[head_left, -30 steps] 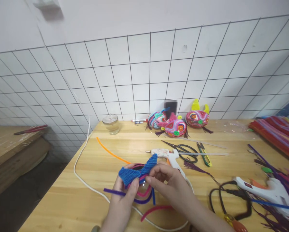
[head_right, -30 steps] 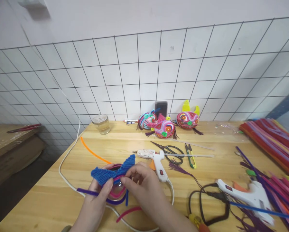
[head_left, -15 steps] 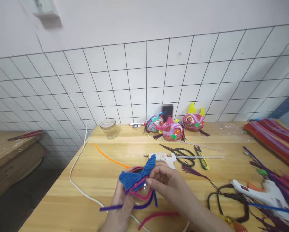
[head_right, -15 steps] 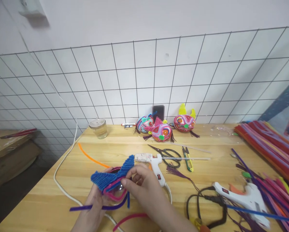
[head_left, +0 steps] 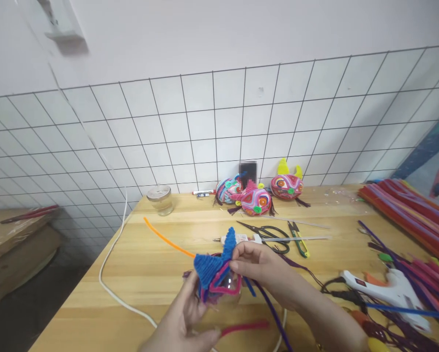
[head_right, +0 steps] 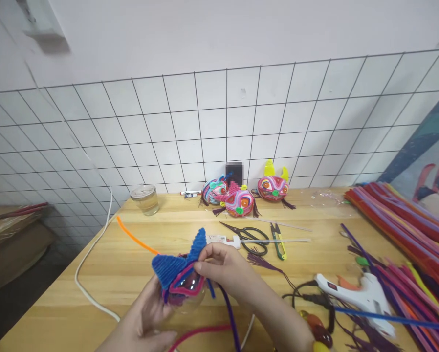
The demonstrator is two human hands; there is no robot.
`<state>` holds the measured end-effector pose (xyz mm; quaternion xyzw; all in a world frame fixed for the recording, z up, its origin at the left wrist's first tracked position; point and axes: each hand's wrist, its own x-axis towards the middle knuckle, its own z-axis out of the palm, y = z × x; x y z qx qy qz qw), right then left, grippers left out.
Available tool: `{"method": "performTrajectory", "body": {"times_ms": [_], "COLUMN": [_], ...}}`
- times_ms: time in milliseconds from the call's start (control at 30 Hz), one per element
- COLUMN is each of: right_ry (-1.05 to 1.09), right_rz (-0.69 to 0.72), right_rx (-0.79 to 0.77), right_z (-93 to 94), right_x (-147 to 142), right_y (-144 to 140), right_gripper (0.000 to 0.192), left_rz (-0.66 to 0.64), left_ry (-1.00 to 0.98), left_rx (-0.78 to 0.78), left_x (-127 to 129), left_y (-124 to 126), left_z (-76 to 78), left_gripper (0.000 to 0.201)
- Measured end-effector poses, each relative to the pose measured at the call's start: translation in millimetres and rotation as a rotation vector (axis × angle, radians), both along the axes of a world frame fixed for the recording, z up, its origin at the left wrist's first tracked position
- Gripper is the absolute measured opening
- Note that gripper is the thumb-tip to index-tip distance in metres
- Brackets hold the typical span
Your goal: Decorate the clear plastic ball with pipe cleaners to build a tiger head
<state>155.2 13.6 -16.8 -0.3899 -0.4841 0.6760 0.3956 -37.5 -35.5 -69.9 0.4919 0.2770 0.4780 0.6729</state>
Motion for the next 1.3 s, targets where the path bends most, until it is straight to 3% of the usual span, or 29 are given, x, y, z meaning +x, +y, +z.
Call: {"method": "performTrajectory", "body": {"times_ms": [100, 233, 400, 600, 867, 1100, 1300], "right_ry": [-0.006, -0.016, -0.237, -0.336, -0.316, -0.653, -0.720], "right_rz": [0.044, 0.091, 0.034, 0.014, 0.066, 0.011, 0.022], "right_rx": [-0.029, -0.021, 0.179, 0.348, 0.380, 0.493, 0.492], "right_z": [-0.3, -4.6, -15.5, -17.8, 1.3, 0.3, 2.8], "right_x": [2, -3, -17, -26, -13, -13, -21], "right_y": [1, -1, -13, -23, -13, -25, -35], "right_gripper": [0.034, 0.030, 0.007, 0.002, 0.027, 0.007, 0.006], "left_rz": [0.038, 0.090, 0.283, 0.463, 0.451, 0.467, 0.530], "left_ry": [-0.047, -0.098, 0.046, 0.167, 0.267, 0.288, 0.295], "left_rx": [-0.055, -0.130, -0.125, -0.125, -0.031, 0.010, 0.033], "left_x": [-3, 2, 9, 13, 1, 0, 1], "left_y": [0, -3, -3, 1, 1, 1, -1], "left_z": [2.1, 8.7, 2.9, 0.2, -1.6, 0.3, 4.5], "left_gripper": [0.053, 0.066, 0.057, 0.040, 0.036, 0.038, 0.039]}}
